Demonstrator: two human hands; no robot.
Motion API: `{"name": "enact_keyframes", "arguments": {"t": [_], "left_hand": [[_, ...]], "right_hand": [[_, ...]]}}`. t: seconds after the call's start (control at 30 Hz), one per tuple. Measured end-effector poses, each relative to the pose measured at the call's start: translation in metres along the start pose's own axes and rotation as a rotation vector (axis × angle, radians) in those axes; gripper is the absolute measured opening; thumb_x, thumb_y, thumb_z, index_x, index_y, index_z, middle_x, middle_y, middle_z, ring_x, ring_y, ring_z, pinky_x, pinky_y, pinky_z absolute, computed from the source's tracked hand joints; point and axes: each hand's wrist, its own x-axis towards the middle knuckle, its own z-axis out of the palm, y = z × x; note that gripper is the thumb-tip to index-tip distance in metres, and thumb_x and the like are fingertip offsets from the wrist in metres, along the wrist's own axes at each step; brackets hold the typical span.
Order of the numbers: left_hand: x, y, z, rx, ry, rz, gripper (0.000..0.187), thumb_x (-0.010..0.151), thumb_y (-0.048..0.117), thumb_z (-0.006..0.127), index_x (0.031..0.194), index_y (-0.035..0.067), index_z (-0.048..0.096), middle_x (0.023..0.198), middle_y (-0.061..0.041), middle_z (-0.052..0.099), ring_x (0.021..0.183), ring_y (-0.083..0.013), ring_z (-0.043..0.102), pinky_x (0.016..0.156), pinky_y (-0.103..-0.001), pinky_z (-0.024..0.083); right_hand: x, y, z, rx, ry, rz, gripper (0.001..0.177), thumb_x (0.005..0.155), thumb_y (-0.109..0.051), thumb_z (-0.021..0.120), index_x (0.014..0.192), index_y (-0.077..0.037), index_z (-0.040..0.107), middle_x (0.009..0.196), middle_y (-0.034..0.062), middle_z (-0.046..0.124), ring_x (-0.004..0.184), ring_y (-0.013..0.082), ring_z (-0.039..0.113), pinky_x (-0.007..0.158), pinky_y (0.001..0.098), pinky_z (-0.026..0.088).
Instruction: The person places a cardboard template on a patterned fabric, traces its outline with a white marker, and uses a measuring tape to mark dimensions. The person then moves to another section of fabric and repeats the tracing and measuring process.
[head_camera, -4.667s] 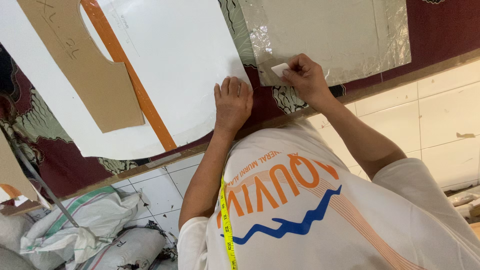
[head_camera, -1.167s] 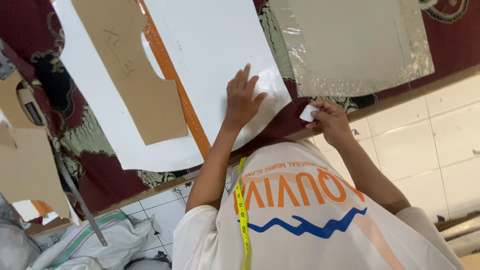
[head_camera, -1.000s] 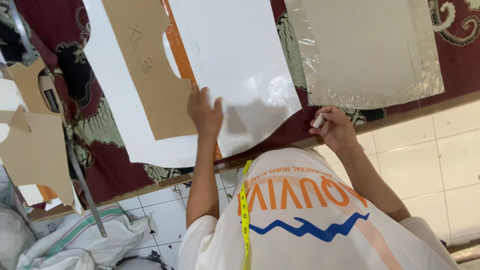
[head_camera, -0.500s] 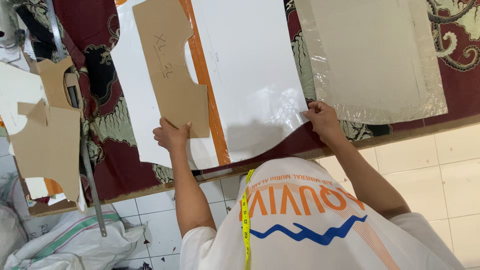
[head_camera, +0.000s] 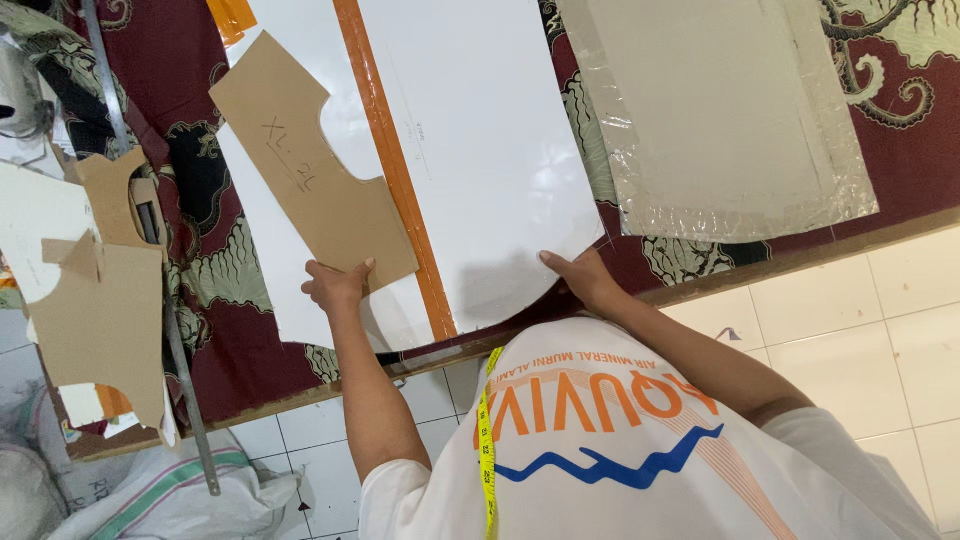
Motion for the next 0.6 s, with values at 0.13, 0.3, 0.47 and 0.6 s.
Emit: {"name": "enact_keyframes", "arguments": {"t": [0.13, 0.3, 0.47, 0.6], "left_hand": [[0.013, -0.007, 0.006, 0.069, 0.026, -0.049, 0.094, 0.070, 0.037, 0.096, 0.136, 0.001, 0.039, 0.133, -0.026, 0.047, 0.123, -0.0420, 0.055, 0.097, -0.049, 0.053], [0.020, -0.030, 0.021, -0.222, 0.125, 0.210, 0.040, 0.087, 0.017, 0.080, 0.113, -0.003, 0.058, 0.110, -0.018, 0.068, 0.103, -0.0295, 0.067, 0.092, -0.040, 0.054], [-0.001, -0.043, 0.003, -0.848, 0.104, 0.383, 0.017, 0.092, 0.002, 0.062, 0.108, -0.001, 0.058, 0.105, -0.011, 0.067, 0.090, -0.0159, 0.065, 0.083, -0.030, 0.053], [-0.029, -0.066, -0.042, -0.827, 0.260, 0.541, 0.015, 0.098, -0.002, 0.061, 0.111, -0.001, 0.054, 0.110, -0.011, 0.063, 0.096, -0.0146, 0.063, 0.086, -0.030, 0.054]], "right_hand": [[0.002, 0.006, 0.013, 0.265, -0.057, -0.290, 0.030, 0.101, -0.023, 0.061, 0.113, 0.004, 0.064, 0.102, 0.0087, 0.071, 0.090, 0.0122, 0.067, 0.079, 0.0306, 0.056], [-0.007, -0.034, 0.010, 0.416, 0.036, -0.445, 0.028, 0.103, -0.017, 0.060, 0.118, 0.006, 0.062, 0.104, 0.0107, 0.068, 0.090, 0.0154, 0.064, 0.079, 0.0339, 0.055], [0.006, -0.119, -0.054, 0.424, 0.226, -0.509, 0.031, 0.103, -0.019, 0.063, 0.118, 0.008, 0.065, 0.107, 0.0157, 0.072, 0.093, 0.0228, 0.071, 0.082, 0.0360, 0.060], [0.014, -0.197, -0.117, 0.224, 0.299, -0.766, 0.028, 0.106, -0.013, 0.067, 0.124, 0.009, 0.065, 0.111, 0.0154, 0.071, 0.096, 0.0232, 0.072, 0.088, 0.0361, 0.062]]}}
